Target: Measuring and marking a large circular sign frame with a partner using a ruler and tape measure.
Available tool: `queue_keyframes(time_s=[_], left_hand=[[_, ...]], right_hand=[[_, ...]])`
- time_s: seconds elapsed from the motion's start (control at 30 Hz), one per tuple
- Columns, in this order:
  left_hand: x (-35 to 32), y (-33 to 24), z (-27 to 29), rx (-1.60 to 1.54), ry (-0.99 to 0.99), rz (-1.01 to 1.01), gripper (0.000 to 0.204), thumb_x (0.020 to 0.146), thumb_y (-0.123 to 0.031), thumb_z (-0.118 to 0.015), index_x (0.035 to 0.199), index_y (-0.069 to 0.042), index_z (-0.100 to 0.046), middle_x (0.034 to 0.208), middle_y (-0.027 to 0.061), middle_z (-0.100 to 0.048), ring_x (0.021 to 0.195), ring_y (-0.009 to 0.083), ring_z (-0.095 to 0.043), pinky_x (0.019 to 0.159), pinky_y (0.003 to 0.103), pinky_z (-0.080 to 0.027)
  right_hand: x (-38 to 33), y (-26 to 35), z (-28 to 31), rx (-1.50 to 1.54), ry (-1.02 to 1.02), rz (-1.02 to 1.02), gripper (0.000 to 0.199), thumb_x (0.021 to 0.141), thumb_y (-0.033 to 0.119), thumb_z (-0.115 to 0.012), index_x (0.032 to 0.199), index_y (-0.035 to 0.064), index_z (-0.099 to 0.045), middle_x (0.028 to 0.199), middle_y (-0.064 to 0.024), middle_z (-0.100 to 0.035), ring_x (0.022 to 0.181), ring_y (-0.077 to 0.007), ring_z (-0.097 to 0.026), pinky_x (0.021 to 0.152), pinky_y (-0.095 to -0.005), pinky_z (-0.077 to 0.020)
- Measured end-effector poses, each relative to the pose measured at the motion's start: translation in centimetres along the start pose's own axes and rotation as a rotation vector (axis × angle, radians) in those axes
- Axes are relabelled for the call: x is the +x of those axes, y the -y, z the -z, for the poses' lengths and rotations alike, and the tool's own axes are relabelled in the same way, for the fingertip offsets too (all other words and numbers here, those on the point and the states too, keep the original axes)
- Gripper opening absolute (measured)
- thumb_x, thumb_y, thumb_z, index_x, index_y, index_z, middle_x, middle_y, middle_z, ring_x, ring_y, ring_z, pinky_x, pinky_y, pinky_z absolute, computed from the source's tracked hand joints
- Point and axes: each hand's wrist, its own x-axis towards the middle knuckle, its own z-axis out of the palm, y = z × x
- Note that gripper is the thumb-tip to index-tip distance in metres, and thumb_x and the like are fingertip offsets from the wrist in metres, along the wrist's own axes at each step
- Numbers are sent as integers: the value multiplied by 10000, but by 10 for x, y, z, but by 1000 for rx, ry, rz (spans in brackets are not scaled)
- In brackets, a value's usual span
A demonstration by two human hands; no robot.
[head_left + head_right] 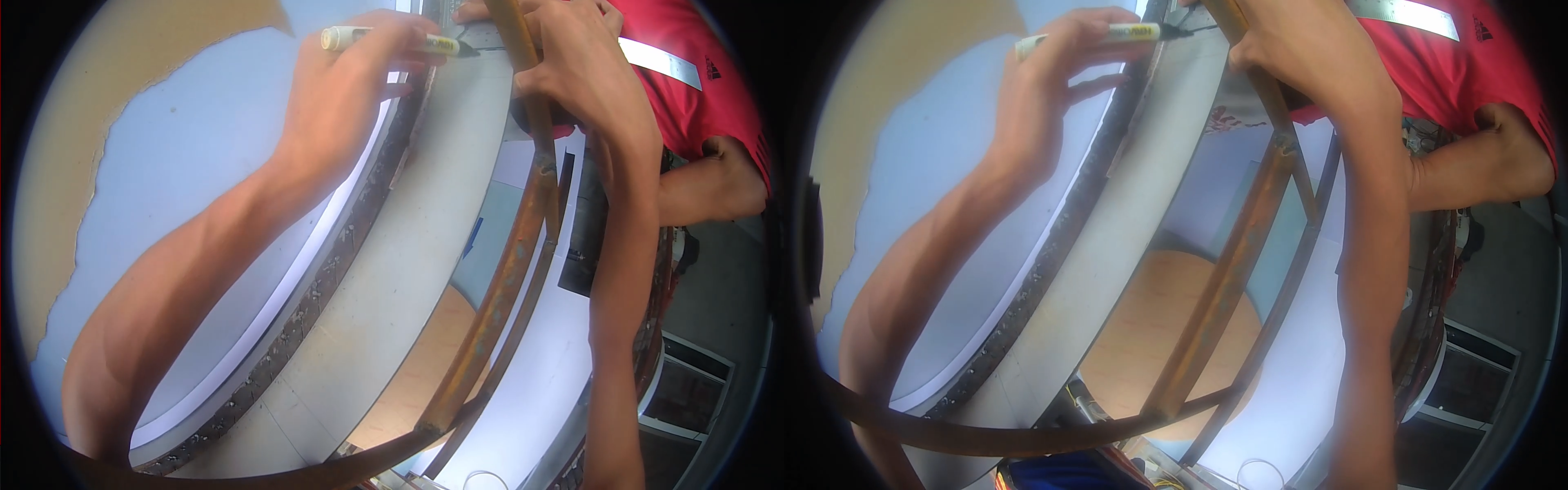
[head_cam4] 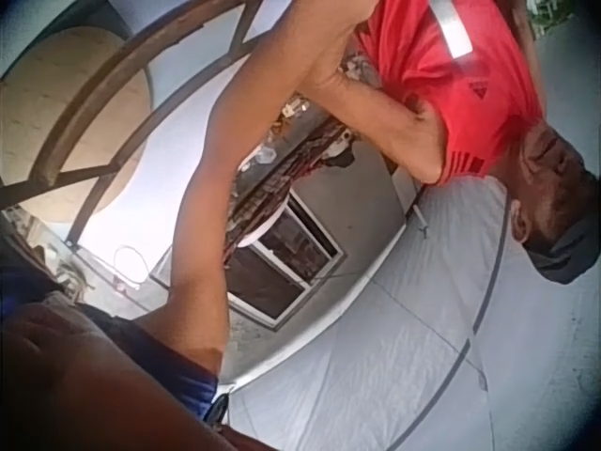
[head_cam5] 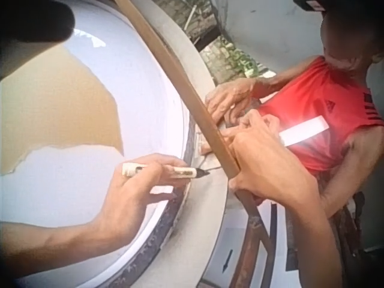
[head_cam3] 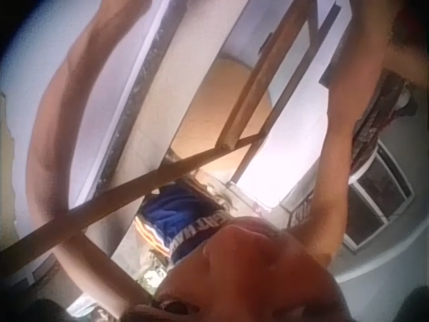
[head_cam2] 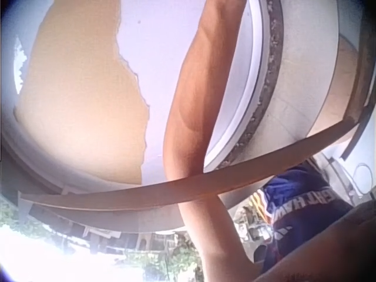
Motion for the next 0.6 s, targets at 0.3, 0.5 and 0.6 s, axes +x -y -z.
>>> queue_keyframes(time_s=[0.3, 0.5, 0.6], left_hand=[[-1, -10, -15, 104, -103, 116, 391, 914, -247, -478, 1106, 40, -662, 980, 106, -680, 918, 155, -573, 833, 283, -409], [-5, -23, -12, -237, 130, 150, 345, 913, -222, -502, 1068, 40, -665, 815, 36, -601, 715, 92, -491, 651, 232, -387], [2, -10, -21, -8, -137, 280, 333, 921, -207, -495, 1069, 42, -660, 777, 17, -577, 653, 69, -454, 593, 222, -361]], right_hand=[[3, -3, -14, -91, -120, 107, 483, 547, 124, -771, 1028, 99, -740, 903, -79, -676, 983, -294, -508, 908, -418, -363], [-15, 1, -6, -155, -155, 123, 500, 535, 135, -781, 1032, 97, -741, 915, -100, -680, 1006, -292, -509, 885, -408, -364], [4, -19, -32, -80, -158, 152, 514, 530, 134, -782, 1041, 97, -740, 900, -99, -678, 989, -285, -505, 877, -401, -361]])
